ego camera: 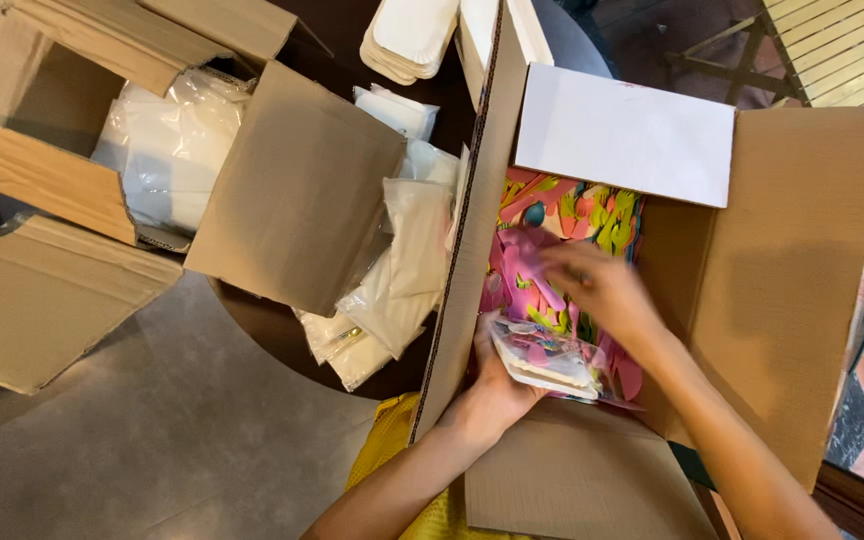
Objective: The person puts colorful plastic utensils and small white containers into cardboard boxes, placing some items into plastic bags and arranging them inside the boxes by hand.
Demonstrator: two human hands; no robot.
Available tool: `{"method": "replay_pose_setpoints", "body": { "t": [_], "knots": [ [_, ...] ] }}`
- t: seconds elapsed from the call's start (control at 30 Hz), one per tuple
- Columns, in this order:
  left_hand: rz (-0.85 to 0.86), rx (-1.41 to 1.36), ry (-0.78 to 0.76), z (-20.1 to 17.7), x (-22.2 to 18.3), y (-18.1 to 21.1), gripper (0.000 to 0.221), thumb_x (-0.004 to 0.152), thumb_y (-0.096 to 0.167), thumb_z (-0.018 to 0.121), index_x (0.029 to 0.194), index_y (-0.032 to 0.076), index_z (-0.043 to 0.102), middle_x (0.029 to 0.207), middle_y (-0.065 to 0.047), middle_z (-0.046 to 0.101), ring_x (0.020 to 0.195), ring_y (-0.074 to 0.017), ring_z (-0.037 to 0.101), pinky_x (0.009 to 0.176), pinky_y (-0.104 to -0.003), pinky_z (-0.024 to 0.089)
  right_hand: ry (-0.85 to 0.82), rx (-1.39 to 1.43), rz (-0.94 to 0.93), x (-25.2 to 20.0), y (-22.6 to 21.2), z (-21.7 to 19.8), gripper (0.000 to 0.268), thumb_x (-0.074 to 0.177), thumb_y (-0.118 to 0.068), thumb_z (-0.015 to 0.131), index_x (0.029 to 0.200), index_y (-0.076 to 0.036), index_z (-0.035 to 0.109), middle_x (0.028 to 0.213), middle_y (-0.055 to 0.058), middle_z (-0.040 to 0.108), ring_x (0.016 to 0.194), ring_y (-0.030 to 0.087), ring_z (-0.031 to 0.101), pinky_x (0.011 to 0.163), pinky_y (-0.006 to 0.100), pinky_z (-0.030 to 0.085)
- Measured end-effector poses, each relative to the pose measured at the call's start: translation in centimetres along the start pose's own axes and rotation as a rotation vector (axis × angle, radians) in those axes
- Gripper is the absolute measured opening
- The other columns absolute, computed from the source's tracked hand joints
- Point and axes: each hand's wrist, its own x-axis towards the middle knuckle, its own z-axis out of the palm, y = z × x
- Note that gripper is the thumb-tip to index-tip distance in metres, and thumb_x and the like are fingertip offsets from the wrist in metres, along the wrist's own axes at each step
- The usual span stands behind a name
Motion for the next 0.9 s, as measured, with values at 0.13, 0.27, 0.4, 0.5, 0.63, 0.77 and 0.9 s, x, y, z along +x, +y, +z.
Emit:
{"method": "replay_pose_setpoints", "body": {
  "t": [0.13,0.27,0.4,0.5,0.63,0.77,0.9],
  "knots": [
    [-0.277,-0.242,0.059,1.0,0.2,0.8,0.108,0.078,0.072,0.071,0.16,0.01,0.035,0.156,-0.022,0.047,0.132,-0.0532,0.053,0.099,-0.073,0.045,-0.191,-0.006,-0.039,2.7,0.4,4.2,0.028,0.088,-0.011,0.071,0.111,0.004,0.074,0.112,0.03,0.07,0.099,0.058,0.066,0.086,0.068,0.05],
    [-0.28,-0.264,0.043,3.1,-2.2,1.5,0.107,0.08,0.072,0.07,0.16,0.01,0.036,0.156,-0.021,0.046,0.134,-0.0519,0.051,0.1,-0.071,0.044,-0.14,-0.004,-0.067,2.1,3.7,7.0,0.012,0.094,-0.018,0.068,0.099,-0.011,0.077,0.105,0.013,0.07,0.099,0.045,0.069,0.082,0.054,0.055],
    [-0.252,-0.238,0.048,2.9,-1.8,1.0,0.106,0.081,0.069,0.068,0.162,0.01,0.032,0.159,-0.02,0.043,0.138,-0.0494,0.048,0.103,-0.068,0.044,0.21,0.185,-0.145,-0.1,3.4,3.8,0.011,0.087,-0.005,0.077,0.095,-0.01,0.082,0.097,0.011,0.072,0.1,0.035,0.07,0.089,0.043,0.054],
    [-0.279,-0.332,0.061,4.1,-4.4,1.8,0.095,0.08,0.064,0.068,0.155,0.011,0.044,0.155,-0.021,0.049,0.135,-0.052,0.05,0.103,-0.073,0.044,0.533,-0.034,-0.006,-5.0,-1.3,-2.3,0.012,0.098,0.005,0.072,0.106,-0.004,0.074,0.109,0.014,0.07,0.108,0.035,0.069,0.096,0.046,0.053],
    [-0.261,-0.215,0.1,0.3,-1.8,2.2,0.101,0.083,0.067,0.061,0.162,0.009,0.033,0.16,-0.019,0.042,0.141,-0.0491,0.046,0.106,-0.07,0.04,0.82,-0.078,0.012,-14.1,-4.8,-4.6,0.014,0.101,0.02,0.077,0.107,0.01,0.07,0.096,0.02,0.063,0.091,0.036,0.061,0.096,0.045,0.052],
    [-0.259,-0.231,0.139,-1.0,-0.7,1.5,0.094,0.081,0.06,0.065,0.158,0.011,0.04,0.155,-0.019,0.048,0.135,-0.0484,0.051,0.106,-0.067,0.043,0.613,-0.252,-0.133,-16.6,-7.4,-2.4,0.014,0.089,0.001,0.072,0.099,-0.007,0.078,0.095,0.01,0.07,0.075,0.028,0.066,0.069,0.034,0.052],
    [-0.271,-0.225,0.091,0.5,-1.8,1.3,0.093,0.079,0.064,0.065,0.152,0.009,0.047,0.142,-0.02,0.057,0.124,-0.0456,0.058,0.099,-0.067,0.048,0.366,-0.468,-0.216,-12.4,-11.5,-1.1,0.017,0.095,-0.014,0.064,0.104,-0.021,0.077,0.092,-0.002,0.064,0.058,0.015,0.06,0.049,0.024,0.05]
  ]
}}
